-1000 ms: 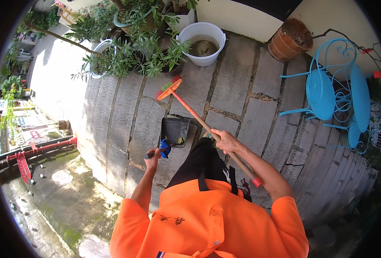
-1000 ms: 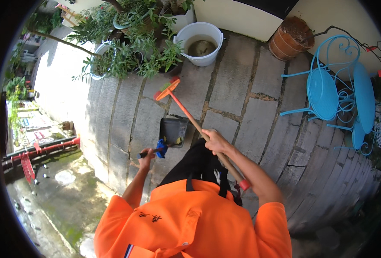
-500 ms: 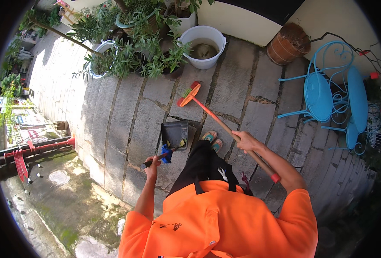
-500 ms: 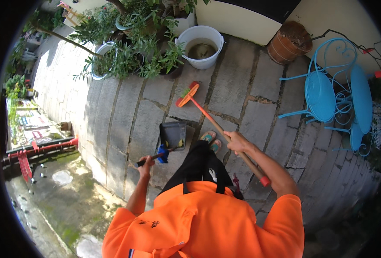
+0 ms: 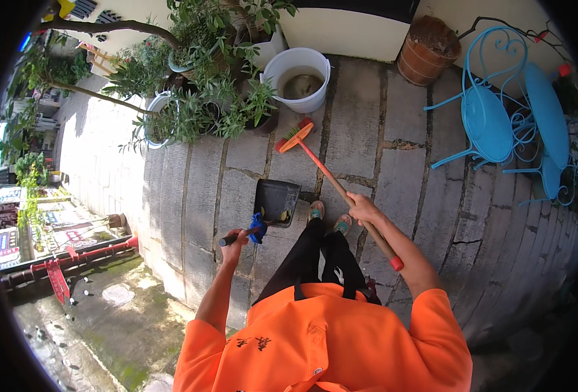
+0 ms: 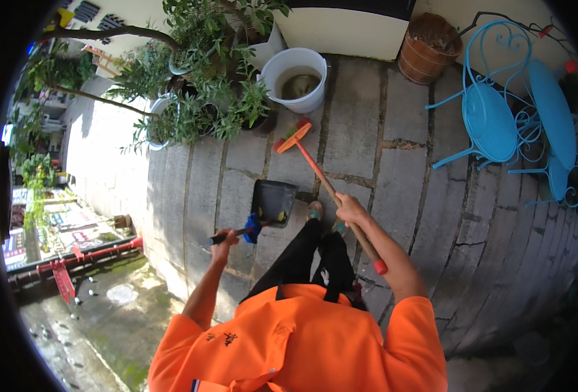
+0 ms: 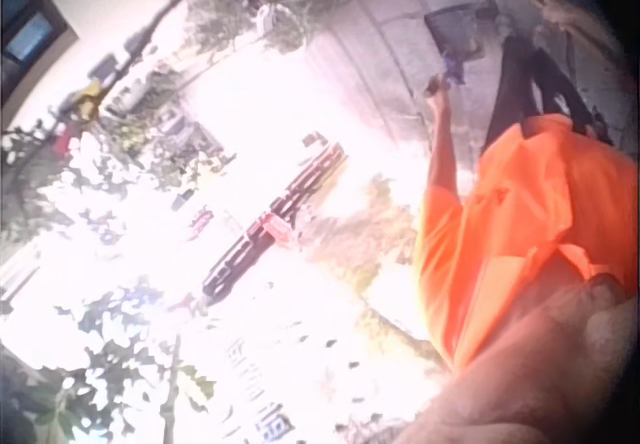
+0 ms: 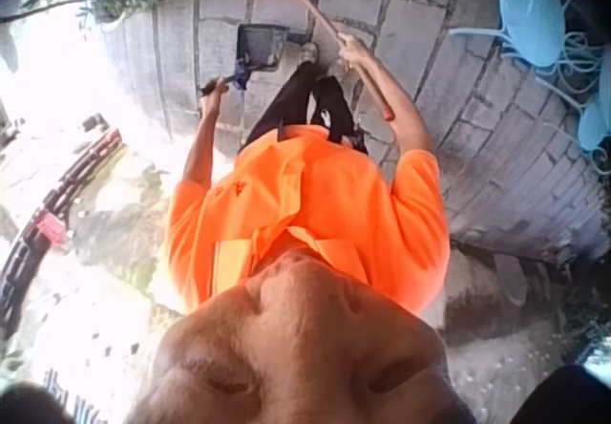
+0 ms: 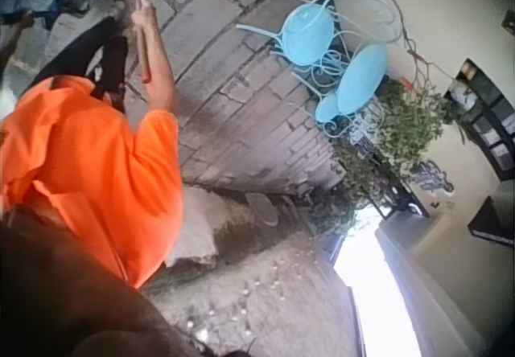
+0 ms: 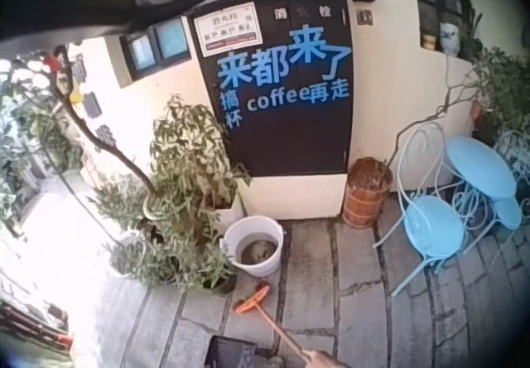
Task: The person sweeps debris on a stone-paved outdoor area using a broom and dustpan. They walk along the path, sweeping leaves and small debris into the dustpan, passing potted plants, a bicycle, and outdoor seating.
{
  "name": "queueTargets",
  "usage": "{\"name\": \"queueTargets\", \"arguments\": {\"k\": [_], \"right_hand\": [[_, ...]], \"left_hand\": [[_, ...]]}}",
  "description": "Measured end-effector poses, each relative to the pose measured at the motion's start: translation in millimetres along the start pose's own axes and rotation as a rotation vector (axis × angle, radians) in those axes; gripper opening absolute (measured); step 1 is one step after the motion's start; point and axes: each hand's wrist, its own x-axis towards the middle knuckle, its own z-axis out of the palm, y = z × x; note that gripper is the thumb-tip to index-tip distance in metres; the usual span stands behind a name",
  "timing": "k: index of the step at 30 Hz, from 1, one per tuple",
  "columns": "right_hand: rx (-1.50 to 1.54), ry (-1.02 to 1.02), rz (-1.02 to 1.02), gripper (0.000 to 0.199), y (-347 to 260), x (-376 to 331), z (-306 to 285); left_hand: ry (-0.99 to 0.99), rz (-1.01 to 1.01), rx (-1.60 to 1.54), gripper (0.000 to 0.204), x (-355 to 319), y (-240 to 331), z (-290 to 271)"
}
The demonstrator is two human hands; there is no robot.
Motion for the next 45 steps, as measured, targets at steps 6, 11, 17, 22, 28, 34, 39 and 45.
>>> {"name": "queueTargets", "arguments": {"k": [6, 11, 17, 22, 28, 34, 39, 45], "right_hand": [[0.221, -0.103, 0.027, 0.072, 9, -83, -29], [0.243, 0.051, 0.051, 0.073, -16, -75, -12], [0.277, 0.138, 0.179, 0.078, -60, -26, 79], [0.608, -0.023, 0.258, 0.075, -66, -97, 157], [0.900, 0.044, 0.371, 0.068, -114, -182, 158], [0.513, 0.225, 0.221, 0.070, -96, -112, 144], [0.475, 0.275, 0.222, 0.073, -107, -70, 159], [0.912, 0.116, 0.228, 0.070, -111, -118, 215]], "left_hand": [[-0.108, 0.150, 0.131, 0.014, 53, 6, 8], [-0.205, 0.223, 0.170, 0.013, 127, -7, 12], [-0.234, 0.257, 0.328, 0.016, 197, -4, 21], [-0.283, 0.200, 0.272, 0.016, 254, -24, 4], [-0.306, 0.364, 0.262, 0.013, 255, -27, -20], [-0.414, 0.343, 0.222, 0.012, 243, -19, -41], [-0.556, 0.284, 0.285, 0.014, 254, -8, -55], [-0.476, 0.365, 0.422, 0.018, 255, -8, -50]]}}
